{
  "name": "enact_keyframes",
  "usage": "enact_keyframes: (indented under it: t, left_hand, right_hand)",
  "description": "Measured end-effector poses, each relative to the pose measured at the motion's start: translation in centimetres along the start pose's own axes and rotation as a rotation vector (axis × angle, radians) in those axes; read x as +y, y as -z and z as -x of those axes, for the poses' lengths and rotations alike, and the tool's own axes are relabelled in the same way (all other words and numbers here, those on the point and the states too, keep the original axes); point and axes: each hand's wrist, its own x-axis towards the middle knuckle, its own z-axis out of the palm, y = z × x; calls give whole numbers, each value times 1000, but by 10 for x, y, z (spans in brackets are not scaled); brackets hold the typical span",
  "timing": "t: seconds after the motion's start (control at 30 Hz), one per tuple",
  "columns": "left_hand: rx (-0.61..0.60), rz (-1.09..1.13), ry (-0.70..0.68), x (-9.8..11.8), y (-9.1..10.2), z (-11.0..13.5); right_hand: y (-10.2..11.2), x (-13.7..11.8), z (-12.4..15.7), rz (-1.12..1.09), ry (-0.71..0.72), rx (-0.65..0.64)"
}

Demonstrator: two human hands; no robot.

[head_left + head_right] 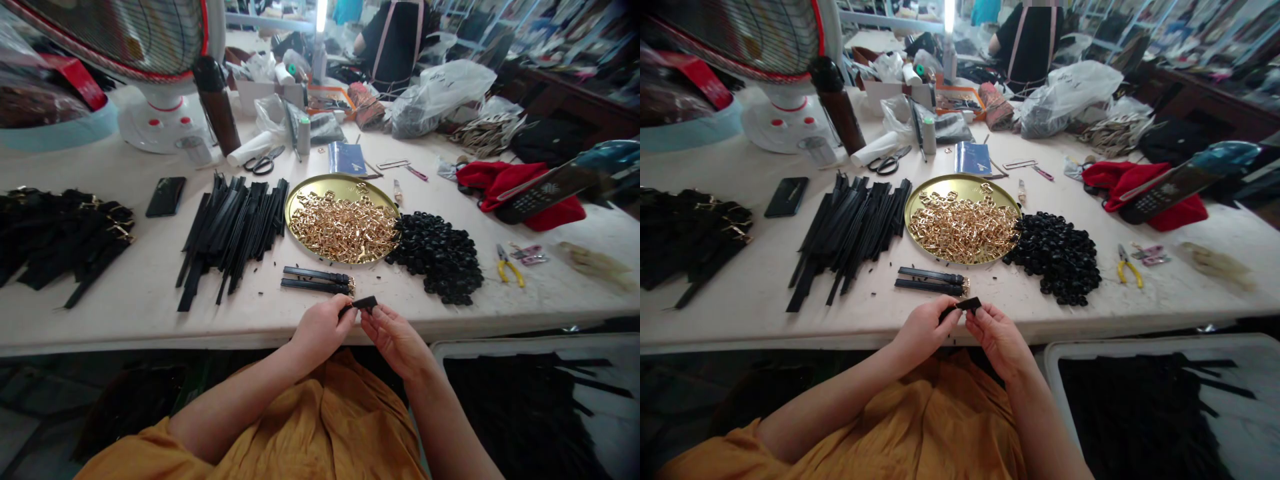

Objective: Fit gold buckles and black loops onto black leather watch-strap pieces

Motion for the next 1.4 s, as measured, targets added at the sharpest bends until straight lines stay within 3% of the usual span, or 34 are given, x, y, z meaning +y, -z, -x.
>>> enact_keyframes:
  t: [0.23, 0.4, 0.6, 0.8, 0.97, 1.17, 1.4]
  left_hand:
    - [-94, 1, 29, 0, 0, 5]
    - [-177, -37, -1, -2, 5, -1]
    - [-366, -51, -23, -9, 13, -13]
    - [-330, -21, -24, -7, 11, -15]
    - [-292, -54, 4, -5, 8, -13]
    - [-229, -32, 23, -6, -6, -8]
    - [-247, -78, -5, -4, -7, -4]
  right_hand:
    - [-4, 11, -1, 6, 188, 158]
    - [2, 18, 0, 307, 403, 275]
    - [15, 16, -2, 311, 255, 152]
    - [20, 11, -6, 336, 203, 129]
    - [16, 14, -5, 147, 120, 101]
    - [5, 26, -1, 31, 167, 159]
    - [3, 33, 9, 128, 152, 120]
